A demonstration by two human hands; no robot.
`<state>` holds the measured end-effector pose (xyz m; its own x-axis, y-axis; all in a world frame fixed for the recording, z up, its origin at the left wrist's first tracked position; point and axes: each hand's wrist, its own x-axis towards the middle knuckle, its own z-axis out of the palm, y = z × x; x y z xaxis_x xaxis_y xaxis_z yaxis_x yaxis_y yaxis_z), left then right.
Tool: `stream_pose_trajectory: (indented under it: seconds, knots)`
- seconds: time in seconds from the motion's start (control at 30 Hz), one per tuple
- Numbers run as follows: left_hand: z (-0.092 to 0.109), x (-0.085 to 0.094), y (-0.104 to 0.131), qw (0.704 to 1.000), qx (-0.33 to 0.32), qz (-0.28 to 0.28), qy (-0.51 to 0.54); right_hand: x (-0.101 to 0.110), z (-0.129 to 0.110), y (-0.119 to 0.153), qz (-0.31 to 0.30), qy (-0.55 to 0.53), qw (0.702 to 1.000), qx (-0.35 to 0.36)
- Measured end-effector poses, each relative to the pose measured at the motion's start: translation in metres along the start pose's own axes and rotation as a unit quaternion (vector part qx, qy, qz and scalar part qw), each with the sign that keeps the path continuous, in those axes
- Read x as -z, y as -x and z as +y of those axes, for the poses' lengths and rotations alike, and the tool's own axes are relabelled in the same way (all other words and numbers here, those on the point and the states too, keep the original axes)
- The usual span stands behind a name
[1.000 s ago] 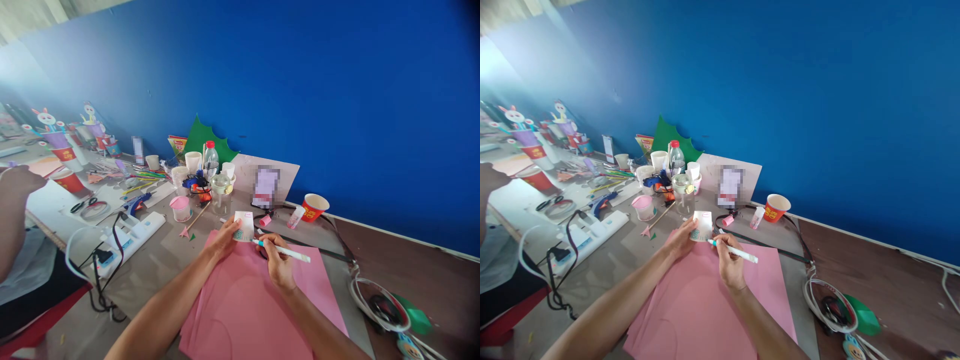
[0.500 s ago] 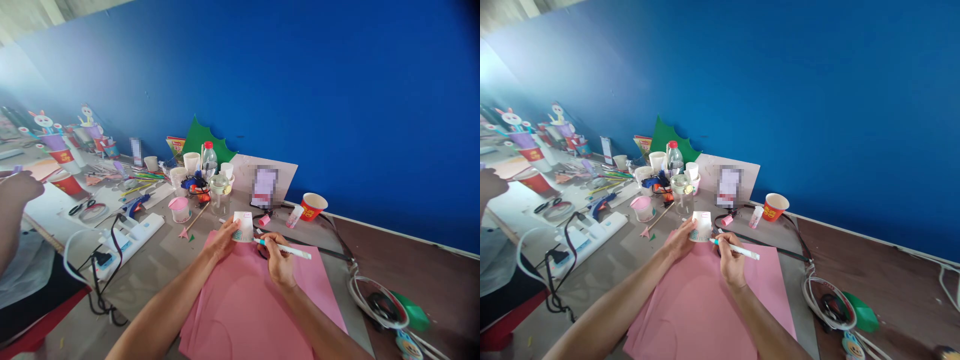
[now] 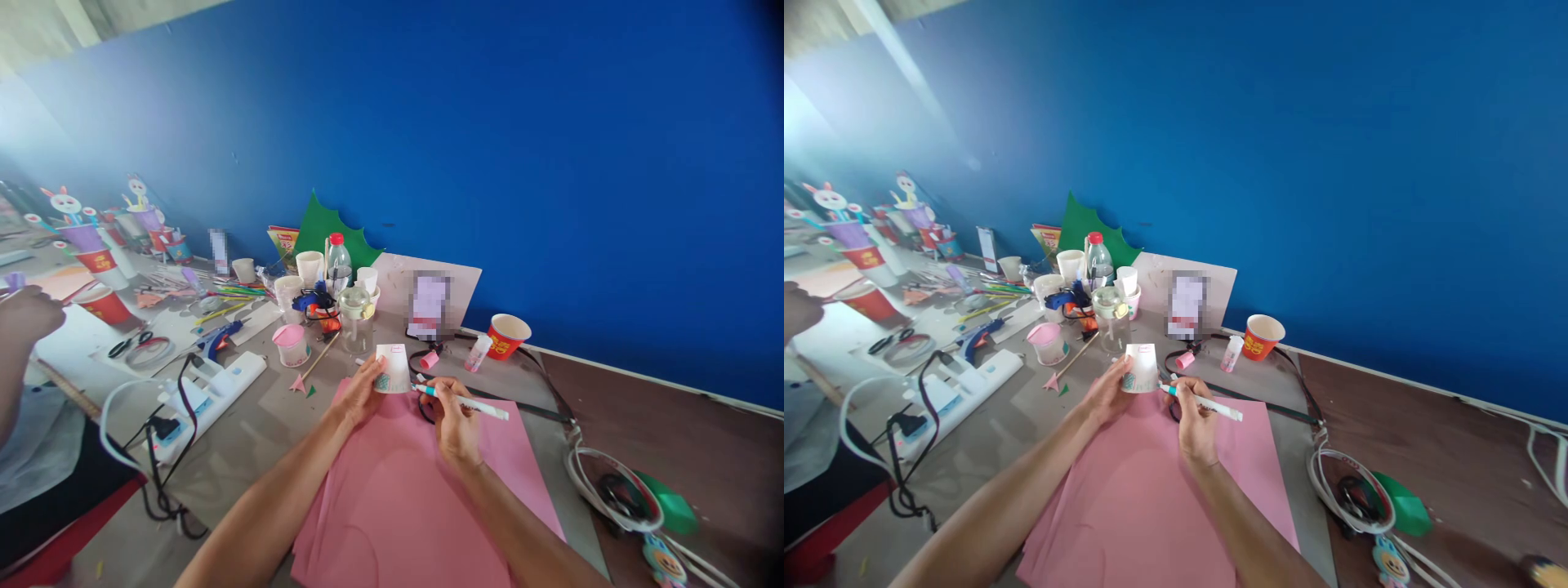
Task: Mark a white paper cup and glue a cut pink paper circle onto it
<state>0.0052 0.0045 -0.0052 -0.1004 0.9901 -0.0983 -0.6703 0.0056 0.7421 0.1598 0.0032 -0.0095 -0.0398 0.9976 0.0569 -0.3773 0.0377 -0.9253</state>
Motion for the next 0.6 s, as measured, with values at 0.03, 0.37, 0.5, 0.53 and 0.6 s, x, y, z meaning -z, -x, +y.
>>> stream_pose_trajectory:
  seconds: [0.03, 0.37, 0.5, 0.53, 0.6]
  knots:
    - [-0.0002, 0.0002, -0.0005, 1.000, -0.002, 0.004, 0.003, -0.0003, 0.0000, -0.0004, 0.001, -0.005, 1.000, -0.004]
    - [0.0051, -0.0059, 0.0021, 1.000, -0.007, -0.001, 0.014, 0.0005, 0.0011, -0.0018, -0.012, 0.033, 0.999, 0.019]
    - [0.0040, -0.0072, 0.0011, 1.000, 0.016, 0.019, 0.006, -0.0007, -0.0013, 0.0008, -0.030, 0.059, 0.997, 0.042]
    - [0.0036, -0.0075, 0.0011, 1.000, 0.022, 0.020, -0.001, -0.0016, -0.0028, 0.0019, -0.033, 0.065, 0.996, 0.050]
    - [0.0032, -0.0082, 0.0017, 0.999, 0.025, 0.015, -0.014, -0.0038, -0.0062, 0.0042, -0.034, 0.077, 0.994, 0.063]
